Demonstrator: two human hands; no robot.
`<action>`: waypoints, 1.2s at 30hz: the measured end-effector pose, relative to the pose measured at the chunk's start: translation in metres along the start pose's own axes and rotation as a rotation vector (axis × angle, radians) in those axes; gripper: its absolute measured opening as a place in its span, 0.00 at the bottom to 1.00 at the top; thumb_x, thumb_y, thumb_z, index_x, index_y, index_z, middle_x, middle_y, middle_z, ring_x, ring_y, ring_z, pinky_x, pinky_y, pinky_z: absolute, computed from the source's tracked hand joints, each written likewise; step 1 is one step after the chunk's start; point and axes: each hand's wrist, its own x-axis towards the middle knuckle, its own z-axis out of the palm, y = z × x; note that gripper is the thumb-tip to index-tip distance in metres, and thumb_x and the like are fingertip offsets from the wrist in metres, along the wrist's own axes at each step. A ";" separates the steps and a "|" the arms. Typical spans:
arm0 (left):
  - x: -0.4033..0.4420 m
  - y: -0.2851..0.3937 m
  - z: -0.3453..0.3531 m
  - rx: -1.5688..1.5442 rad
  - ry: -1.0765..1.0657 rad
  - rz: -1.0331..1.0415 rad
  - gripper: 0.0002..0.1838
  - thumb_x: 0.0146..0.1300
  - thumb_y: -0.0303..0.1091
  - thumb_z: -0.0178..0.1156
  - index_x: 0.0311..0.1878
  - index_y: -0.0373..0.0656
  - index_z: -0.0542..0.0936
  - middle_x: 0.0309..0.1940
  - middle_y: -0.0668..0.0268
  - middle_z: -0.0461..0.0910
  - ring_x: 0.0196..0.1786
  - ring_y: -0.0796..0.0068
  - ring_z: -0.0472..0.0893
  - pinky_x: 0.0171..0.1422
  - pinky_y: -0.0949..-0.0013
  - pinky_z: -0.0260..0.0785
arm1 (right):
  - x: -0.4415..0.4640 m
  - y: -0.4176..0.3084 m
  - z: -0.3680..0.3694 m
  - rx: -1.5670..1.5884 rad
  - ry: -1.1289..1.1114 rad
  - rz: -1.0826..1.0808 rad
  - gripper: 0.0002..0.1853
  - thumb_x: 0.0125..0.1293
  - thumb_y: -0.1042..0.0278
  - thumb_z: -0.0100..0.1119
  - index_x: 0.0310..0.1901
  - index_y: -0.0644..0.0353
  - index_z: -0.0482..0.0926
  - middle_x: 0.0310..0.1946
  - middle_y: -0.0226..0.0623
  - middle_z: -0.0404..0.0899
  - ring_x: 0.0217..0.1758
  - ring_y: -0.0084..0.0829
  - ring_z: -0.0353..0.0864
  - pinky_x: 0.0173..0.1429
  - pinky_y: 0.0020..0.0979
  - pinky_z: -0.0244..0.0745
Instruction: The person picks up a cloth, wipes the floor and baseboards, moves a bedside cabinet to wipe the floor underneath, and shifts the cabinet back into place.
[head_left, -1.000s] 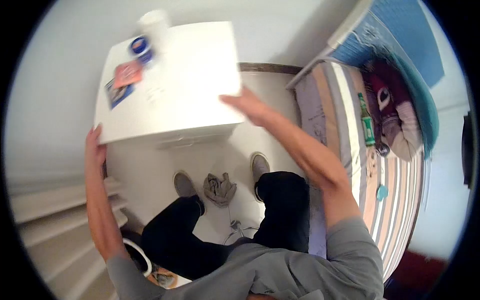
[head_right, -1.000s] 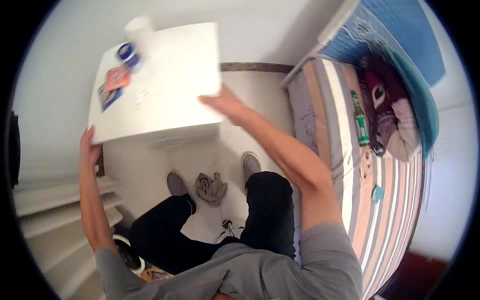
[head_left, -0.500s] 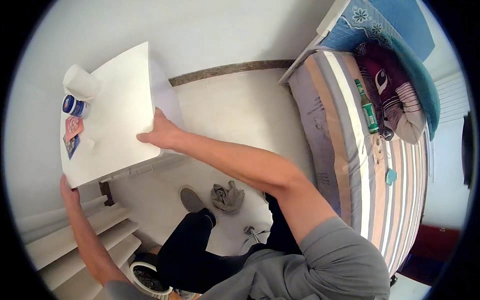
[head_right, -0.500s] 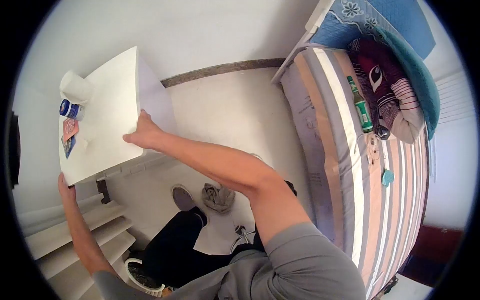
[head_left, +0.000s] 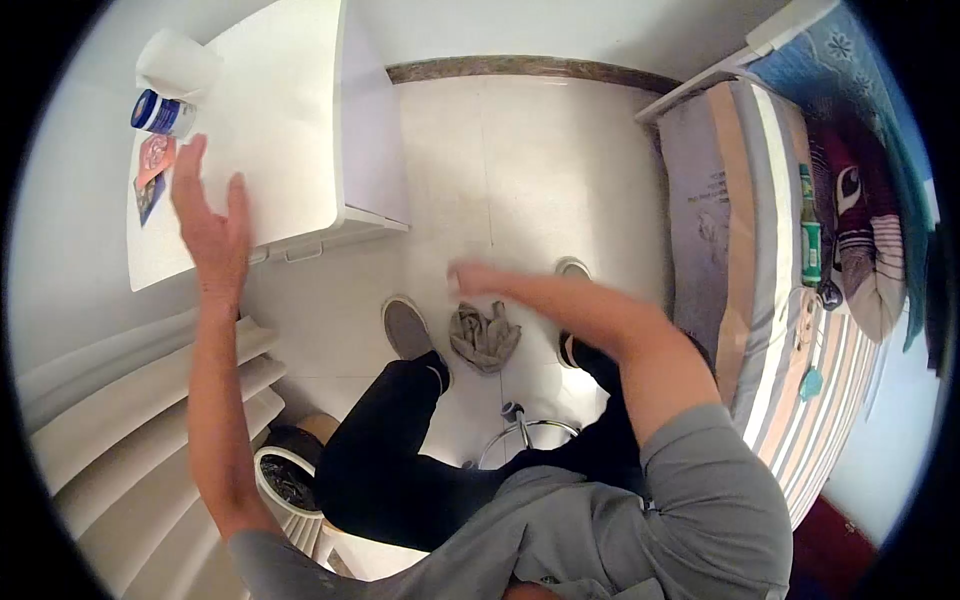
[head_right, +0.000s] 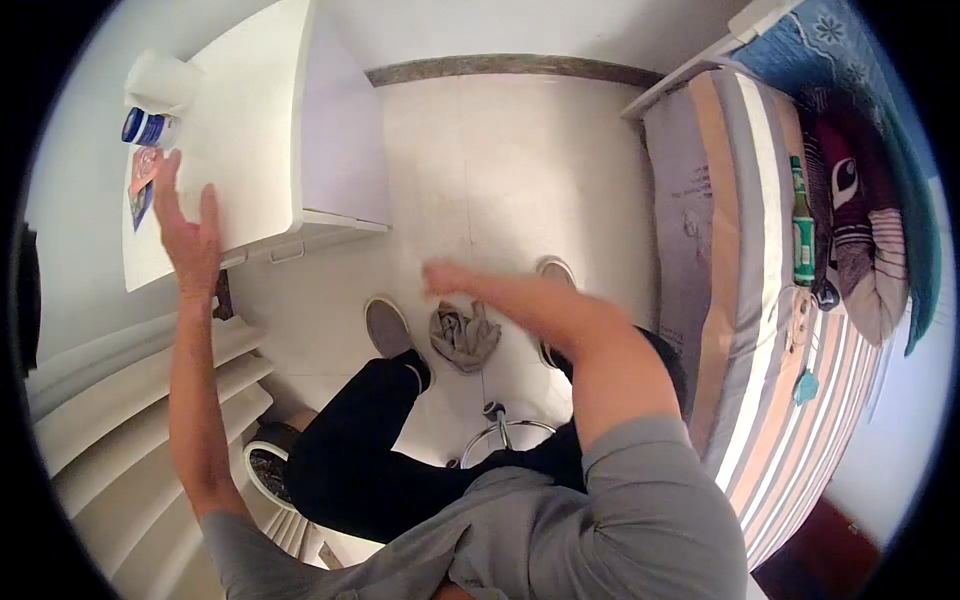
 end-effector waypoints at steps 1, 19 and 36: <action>-0.002 0.008 0.008 0.036 -0.026 -0.015 0.30 0.70 0.33 0.62 0.74 0.40 0.70 0.73 0.55 0.70 0.76 0.55 0.68 0.80 0.55 0.58 | -0.042 -0.030 0.018 -0.006 -0.096 0.058 0.32 0.63 0.50 0.67 0.65 0.57 0.75 0.59 0.54 0.77 0.61 0.55 0.79 0.59 0.51 0.78; 0.072 0.100 0.048 -0.383 -0.114 -0.201 0.20 0.68 0.23 0.60 0.63 0.41 0.80 0.59 0.62 0.84 0.57 0.63 0.84 0.59 0.63 0.76 | -0.058 0.041 -0.110 0.138 -0.183 0.156 0.26 0.48 0.72 0.64 0.54 0.54 0.86 0.45 0.48 0.88 0.49 0.49 0.87 0.53 0.45 0.83; 0.160 0.104 0.248 0.215 -0.825 -0.060 0.08 0.69 0.28 0.55 0.47 0.39 0.80 0.41 0.52 0.84 0.49 0.46 0.84 0.53 0.46 0.76 | 0.151 0.102 -0.353 -0.085 0.593 -0.010 0.29 0.51 0.74 0.66 0.59 0.47 0.81 0.57 0.44 0.82 0.60 0.50 0.81 0.63 0.48 0.79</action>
